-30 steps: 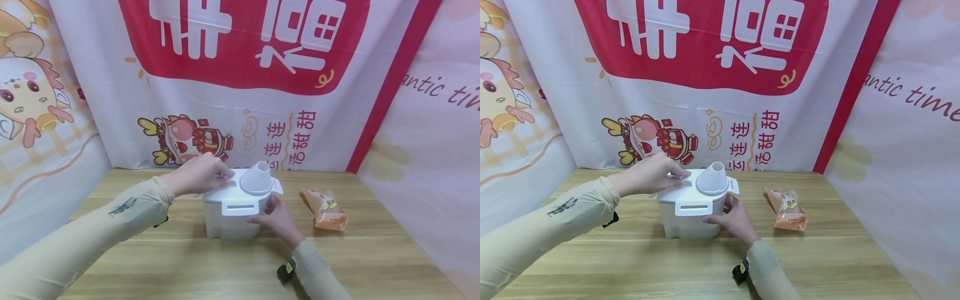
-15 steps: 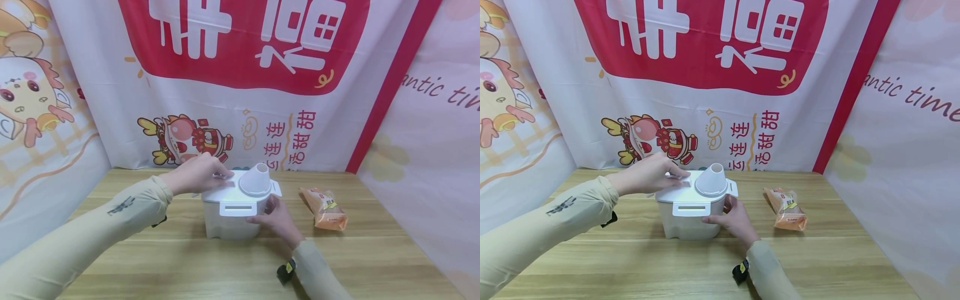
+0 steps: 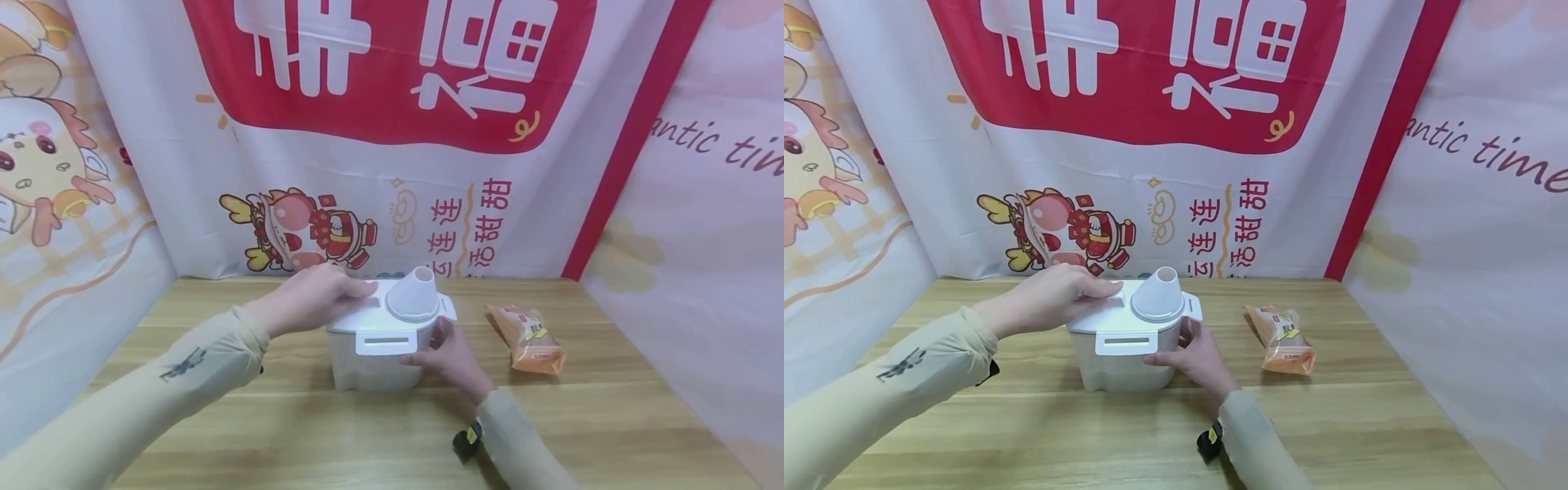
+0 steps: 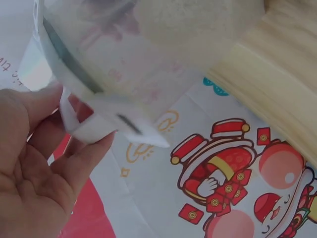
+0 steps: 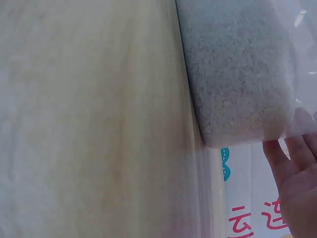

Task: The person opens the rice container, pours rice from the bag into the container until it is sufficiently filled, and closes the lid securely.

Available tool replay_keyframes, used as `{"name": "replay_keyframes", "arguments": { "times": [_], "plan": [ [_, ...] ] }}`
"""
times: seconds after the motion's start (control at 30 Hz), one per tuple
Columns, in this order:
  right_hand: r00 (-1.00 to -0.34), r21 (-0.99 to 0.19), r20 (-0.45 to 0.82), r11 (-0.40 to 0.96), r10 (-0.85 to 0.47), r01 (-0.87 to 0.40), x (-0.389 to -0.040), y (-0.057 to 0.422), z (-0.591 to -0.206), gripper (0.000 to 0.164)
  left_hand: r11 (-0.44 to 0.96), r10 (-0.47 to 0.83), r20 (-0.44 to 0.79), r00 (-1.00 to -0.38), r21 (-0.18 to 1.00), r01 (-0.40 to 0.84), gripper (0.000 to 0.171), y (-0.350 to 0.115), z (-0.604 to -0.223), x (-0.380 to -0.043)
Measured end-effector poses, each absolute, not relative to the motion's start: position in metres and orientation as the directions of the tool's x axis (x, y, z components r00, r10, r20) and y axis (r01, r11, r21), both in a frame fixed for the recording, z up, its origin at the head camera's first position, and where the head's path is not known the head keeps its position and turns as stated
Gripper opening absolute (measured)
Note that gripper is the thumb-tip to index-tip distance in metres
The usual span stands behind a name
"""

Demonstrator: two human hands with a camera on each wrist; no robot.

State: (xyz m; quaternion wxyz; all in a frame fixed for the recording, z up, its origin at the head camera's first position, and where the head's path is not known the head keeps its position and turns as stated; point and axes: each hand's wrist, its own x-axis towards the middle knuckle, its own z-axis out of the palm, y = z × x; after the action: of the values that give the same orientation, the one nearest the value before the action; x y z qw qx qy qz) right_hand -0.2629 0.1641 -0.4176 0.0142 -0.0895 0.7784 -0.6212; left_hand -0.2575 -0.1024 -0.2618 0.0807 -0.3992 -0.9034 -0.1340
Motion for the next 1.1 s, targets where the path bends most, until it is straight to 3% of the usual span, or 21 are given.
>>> {"name": "replay_keyframes", "arguments": {
  "times": [0.37, 0.7, 0.93, 1.1],
  "plan": [
    [-0.985, -0.967, 0.079, 0.226, -0.151, -0.113, -0.261, 0.163, -0.415, 0.095, 0.658, 0.671, 0.263, -0.693, 0.220, 0.720, 0.034, -0.104, -0.263, -0.255],
    [-0.961, -0.946, 0.114, 0.267, -0.251, -0.182, -0.258, 0.164, -0.403, 0.087, 0.675, 0.629, 0.342, -0.698, 0.205, 0.709, 0.033, -0.109, -0.272, -0.251],
    [-0.951, -0.957, 0.021, 0.268, -0.308, -0.108, -0.252, 0.184, -0.392, 0.092, 0.674, 0.599, 0.349, -0.720, 0.266, 0.689, 0.034, -0.110, -0.280, -0.250],
    [-0.953, -0.956, 0.048, 0.263, -0.300, -0.131, -0.250, 0.202, -0.381, 0.096, 0.618, 0.573, 0.413, -0.708, 0.350, 0.704, 0.044, -0.114, -0.290, -0.251]
  ]
}}
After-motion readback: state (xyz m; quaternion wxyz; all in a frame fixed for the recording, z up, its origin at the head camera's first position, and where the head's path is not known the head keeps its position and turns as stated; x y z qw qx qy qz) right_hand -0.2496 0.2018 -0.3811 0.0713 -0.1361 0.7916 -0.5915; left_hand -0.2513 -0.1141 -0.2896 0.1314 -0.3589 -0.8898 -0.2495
